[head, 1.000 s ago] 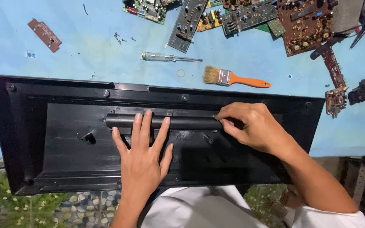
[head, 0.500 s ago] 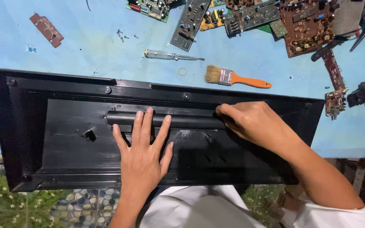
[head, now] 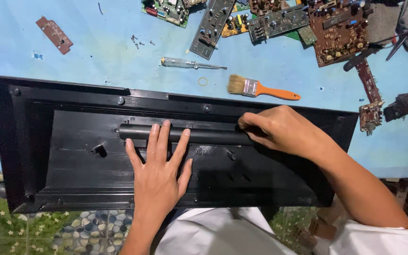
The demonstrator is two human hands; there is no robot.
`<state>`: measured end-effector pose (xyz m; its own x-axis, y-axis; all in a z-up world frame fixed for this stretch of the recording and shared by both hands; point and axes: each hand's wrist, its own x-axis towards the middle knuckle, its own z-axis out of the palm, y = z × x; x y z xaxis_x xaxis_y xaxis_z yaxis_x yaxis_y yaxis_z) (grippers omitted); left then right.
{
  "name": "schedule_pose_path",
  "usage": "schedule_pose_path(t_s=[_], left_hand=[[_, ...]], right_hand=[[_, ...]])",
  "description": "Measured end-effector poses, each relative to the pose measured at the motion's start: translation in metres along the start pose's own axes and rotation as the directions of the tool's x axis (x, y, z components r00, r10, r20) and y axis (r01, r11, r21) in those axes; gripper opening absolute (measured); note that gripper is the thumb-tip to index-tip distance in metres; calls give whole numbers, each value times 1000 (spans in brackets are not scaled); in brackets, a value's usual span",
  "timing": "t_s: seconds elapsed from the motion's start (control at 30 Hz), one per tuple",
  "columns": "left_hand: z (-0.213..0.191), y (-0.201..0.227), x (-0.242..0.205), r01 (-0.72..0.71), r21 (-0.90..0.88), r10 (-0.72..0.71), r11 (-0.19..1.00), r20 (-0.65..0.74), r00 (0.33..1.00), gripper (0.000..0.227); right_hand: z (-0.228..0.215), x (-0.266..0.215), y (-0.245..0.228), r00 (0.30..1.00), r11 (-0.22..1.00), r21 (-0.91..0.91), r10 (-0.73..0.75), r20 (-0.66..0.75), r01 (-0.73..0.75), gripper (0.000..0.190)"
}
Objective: The person assembles a black electronic device on a blue mat, using a screwdriver to tighten screws into the casing. They handle various electronic components and tools, including a soldering iron and a brush, while working on the device.
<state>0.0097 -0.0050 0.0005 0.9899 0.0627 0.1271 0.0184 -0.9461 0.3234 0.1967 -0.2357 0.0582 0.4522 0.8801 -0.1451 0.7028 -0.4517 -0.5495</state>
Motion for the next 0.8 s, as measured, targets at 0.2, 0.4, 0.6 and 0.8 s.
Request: schedule_pose_path(t_s=[0.2, 0.4, 0.6, 0.8], left_hand=[[0, 0, -1, 4, -11, -4, 1000, -2, 1000, 66], [-1, 0, 1, -1, -17, 1, 1000, -12, 1000, 66], [1, 0, -1, 10, -24, -10, 1000, -12, 1000, 66], [2, 0, -1, 9, -16, -9, 1000, -6, 1000, 66]], right_hand=[[-1, 4, 9, 998, 998, 53, 34, 54, -37, 27], [-2, 2, 12, 996, 996, 71, 52, 77, -57, 35], [-1, 4, 10, 996, 996, 73, 51, 78, -57, 33], [-3, 12, 3, 992, 997, 22, 67, 104, -69, 28]])
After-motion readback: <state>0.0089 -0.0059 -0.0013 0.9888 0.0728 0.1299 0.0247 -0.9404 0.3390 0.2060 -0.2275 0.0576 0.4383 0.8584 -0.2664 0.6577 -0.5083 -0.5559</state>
